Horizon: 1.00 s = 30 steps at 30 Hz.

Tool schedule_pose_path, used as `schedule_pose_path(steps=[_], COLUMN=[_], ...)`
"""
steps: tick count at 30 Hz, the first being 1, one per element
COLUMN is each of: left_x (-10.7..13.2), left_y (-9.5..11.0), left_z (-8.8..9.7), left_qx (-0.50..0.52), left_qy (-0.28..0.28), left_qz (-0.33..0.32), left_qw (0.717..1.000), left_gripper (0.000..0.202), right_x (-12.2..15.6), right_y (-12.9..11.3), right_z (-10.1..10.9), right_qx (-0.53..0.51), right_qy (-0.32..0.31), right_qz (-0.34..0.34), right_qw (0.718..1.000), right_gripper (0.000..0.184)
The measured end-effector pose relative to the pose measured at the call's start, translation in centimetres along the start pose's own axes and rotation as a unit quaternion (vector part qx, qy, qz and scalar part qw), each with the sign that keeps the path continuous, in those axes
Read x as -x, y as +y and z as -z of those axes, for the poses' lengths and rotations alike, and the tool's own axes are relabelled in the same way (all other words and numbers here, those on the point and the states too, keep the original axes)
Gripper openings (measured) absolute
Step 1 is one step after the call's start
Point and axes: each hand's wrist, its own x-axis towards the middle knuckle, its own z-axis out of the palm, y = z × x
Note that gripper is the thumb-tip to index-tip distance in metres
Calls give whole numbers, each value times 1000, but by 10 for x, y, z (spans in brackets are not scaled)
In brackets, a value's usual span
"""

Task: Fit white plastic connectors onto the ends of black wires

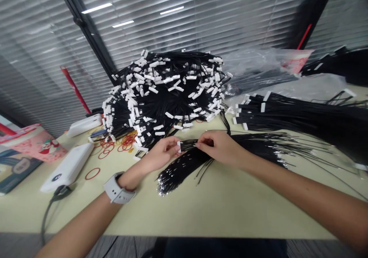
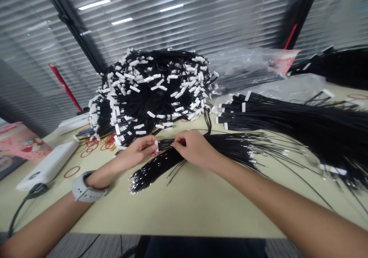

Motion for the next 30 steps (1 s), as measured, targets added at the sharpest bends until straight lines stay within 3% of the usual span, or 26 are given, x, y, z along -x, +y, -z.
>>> schedule_pose_path(steps=[12,17,21,24,30], left_x=[0,3,6,8,9], left_y=[0,4,13,17,18], left_z=[2,3,4,5,1], left_qx=[3,58,28,2,-22], left_qy=[-17,-11,-14,17,99], left_qz=[5,31,49,67,-4], left_qw=[1000,998,998,998,995], left_gripper=[10,19,6,4,21], right_x=[1,4,8,11,11], right_y=[3,0,-9,-14,-12], right_z=[0,-2,-4,-5,-5], right_qx=[-8,-13,-35,-33,-34], right_qy=[-20,6,35,32,45], right_qz=[42,47,47,44,39], right_qw=[999,999,998,998,998], right_gripper=[14,14,13,12,13])
